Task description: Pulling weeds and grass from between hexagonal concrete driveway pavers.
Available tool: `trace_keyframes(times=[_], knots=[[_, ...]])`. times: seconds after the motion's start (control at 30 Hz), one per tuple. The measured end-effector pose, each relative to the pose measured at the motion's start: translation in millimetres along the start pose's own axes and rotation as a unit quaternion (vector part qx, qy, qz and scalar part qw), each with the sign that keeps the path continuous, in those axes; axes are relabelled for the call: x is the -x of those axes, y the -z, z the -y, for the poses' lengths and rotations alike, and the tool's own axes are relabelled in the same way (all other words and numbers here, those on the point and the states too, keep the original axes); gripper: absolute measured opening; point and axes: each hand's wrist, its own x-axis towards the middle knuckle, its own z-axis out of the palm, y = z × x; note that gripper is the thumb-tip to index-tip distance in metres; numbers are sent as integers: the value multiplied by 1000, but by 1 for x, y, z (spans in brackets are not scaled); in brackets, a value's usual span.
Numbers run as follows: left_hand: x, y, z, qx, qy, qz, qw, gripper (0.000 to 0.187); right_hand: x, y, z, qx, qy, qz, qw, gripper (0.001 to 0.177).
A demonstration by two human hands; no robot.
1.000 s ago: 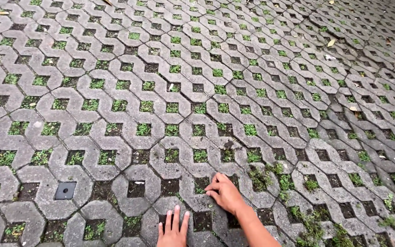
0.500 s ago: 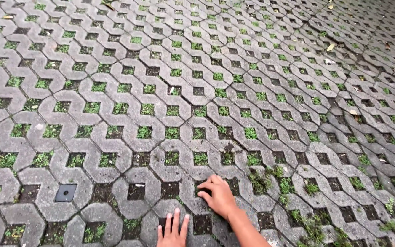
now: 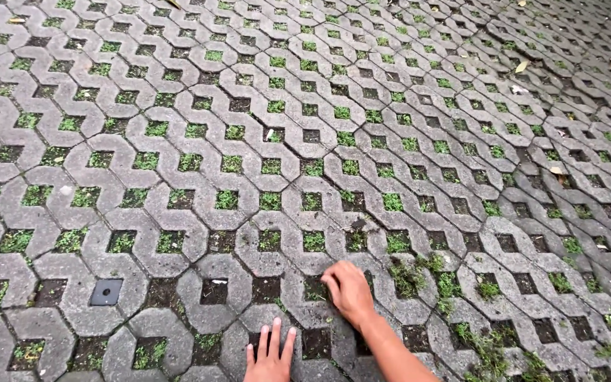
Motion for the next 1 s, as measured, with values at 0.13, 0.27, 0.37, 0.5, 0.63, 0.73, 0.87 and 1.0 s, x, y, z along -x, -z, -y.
trace_keyframes(times=[0.13, 0.27, 0.37, 0.5, 0.63, 0.73, 0.87, 1.0], knots=[[-9, -15, 1, -9, 5, -29, 1000, 66, -1, 19, 41, 11, -20, 133, 991, 22], [-11, -19, 3, -10, 7, -33, 999, 66, 2, 11, 55, 49, -5, 147, 988, 16], [-6, -15, 2, -6, 7, -31, 999, 66, 3, -4, 47, 70, 6, 151, 986, 9], [-5, -7, 0, -6, 6, -25, 1000, 67, 0, -30, -7, 211, -68, 137, 965, 13], [3, -1, -3, 7, 7, 0, 1000, 68, 6, 10, -11, 71, -91, -133, 984, 15], [-1, 6, -3, -1, 0, -12, 1000, 72, 3, 26, 4, 28, 43, -115, 992, 14], [2, 10, -6, 11, 11, 15, 1000, 68, -2, 17, 17, 51, -14, -6, 999, 20], [-9, -17, -2, 9, 17, -11, 1000, 66, -29, -17, -6, 14, -93, -40, 995, 18]])
